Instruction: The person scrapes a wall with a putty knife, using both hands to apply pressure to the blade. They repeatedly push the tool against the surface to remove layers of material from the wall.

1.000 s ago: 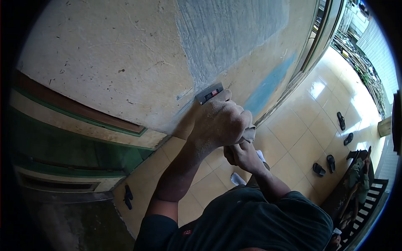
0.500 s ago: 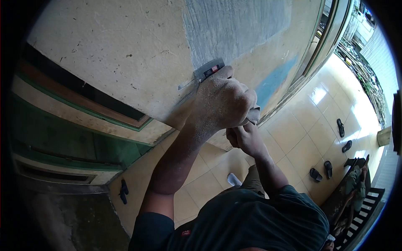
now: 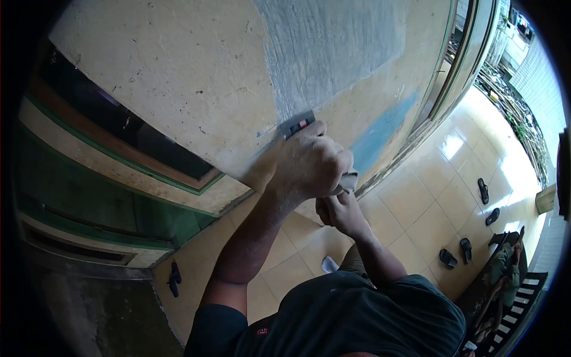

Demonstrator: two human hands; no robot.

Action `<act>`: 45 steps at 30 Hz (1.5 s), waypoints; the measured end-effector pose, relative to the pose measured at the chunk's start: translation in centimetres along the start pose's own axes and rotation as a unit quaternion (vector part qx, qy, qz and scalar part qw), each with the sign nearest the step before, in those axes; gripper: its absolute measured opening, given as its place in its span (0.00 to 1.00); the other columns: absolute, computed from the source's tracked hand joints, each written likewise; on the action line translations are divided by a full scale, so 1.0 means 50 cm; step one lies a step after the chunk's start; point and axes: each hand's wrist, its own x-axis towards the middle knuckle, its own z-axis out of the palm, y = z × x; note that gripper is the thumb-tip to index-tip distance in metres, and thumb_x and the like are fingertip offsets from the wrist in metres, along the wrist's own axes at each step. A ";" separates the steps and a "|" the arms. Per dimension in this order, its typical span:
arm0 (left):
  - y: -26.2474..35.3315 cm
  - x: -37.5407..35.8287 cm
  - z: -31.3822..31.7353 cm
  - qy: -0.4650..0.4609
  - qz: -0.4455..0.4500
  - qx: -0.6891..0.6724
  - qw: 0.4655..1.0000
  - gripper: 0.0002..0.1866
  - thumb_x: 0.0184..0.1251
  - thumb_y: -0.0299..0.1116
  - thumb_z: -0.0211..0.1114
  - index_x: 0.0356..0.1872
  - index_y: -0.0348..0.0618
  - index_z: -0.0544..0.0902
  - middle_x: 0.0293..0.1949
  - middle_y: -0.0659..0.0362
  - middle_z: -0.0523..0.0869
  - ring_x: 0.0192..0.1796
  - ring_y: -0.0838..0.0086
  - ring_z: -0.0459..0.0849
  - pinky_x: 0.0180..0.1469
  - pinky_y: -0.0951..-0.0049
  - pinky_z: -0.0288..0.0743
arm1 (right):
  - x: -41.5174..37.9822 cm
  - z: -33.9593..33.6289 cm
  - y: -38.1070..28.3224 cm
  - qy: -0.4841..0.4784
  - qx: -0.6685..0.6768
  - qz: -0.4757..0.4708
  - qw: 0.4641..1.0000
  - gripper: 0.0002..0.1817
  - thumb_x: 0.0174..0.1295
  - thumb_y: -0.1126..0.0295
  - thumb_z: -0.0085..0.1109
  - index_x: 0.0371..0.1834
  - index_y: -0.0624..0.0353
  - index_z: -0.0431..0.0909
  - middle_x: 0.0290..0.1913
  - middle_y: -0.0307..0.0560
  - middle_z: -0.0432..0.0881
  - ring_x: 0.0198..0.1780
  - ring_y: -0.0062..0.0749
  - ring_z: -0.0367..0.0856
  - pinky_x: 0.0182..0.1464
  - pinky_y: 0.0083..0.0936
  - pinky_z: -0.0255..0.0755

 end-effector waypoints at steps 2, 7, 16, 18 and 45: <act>-0.001 -0.010 -0.005 -0.068 -0.022 0.027 0.997 0.09 0.43 0.33 0.63 0.11 0.47 0.74 0.10 0.53 0.75 0.13 0.68 0.75 0.40 0.71 0.71 | 0.007 0.002 0.013 0.007 0.004 0.012 1.000 0.15 0.71 0.60 0.44 0.29 0.58 0.65 0.15 0.34 0.66 0.15 0.16 0.65 0.17 0.17 0.56; -0.003 0.009 -0.026 -0.077 -0.021 0.045 0.996 0.09 0.46 0.32 0.64 0.12 0.46 0.76 0.09 0.55 0.75 0.16 0.72 0.79 0.45 0.69 0.73 | 0.012 0.000 -0.011 0.018 -0.017 0.024 0.999 0.17 0.71 0.61 0.43 0.25 0.58 0.65 0.15 0.35 0.67 0.15 0.16 0.65 0.17 0.17 0.56; -0.009 0.018 -0.035 -0.064 -0.010 0.021 0.998 0.12 0.47 0.33 0.65 0.10 0.48 0.75 0.08 0.57 0.74 0.13 0.75 0.77 0.51 0.66 0.74 | 0.020 0.019 -0.021 0.027 -0.003 -0.006 1.000 0.20 0.73 0.57 0.39 0.25 0.59 0.64 0.15 0.34 0.66 0.14 0.17 0.62 0.16 0.18 0.54; -0.009 0.013 -0.029 -0.071 0.005 0.055 0.996 0.12 0.47 0.34 0.66 0.10 0.48 0.75 0.08 0.57 0.74 0.13 0.76 0.77 0.51 0.64 0.74 | 0.018 0.012 -0.010 0.022 -0.030 -0.006 0.999 0.21 0.73 0.56 0.38 0.25 0.59 0.64 0.15 0.34 0.65 0.13 0.17 0.62 0.16 0.17 0.54; 0.276 -0.403 0.098 0.027 -0.509 -0.297 0.807 0.11 0.63 0.34 0.63 0.24 0.41 0.75 0.19 0.54 0.77 0.19 0.71 0.76 0.24 0.73 0.69 | -0.154 0.027 0.190 0.056 0.201 0.060 0.976 0.23 0.69 0.48 0.41 0.41 0.59 0.72 0.37 0.44 0.77 0.33 0.27 0.76 0.32 0.23 0.71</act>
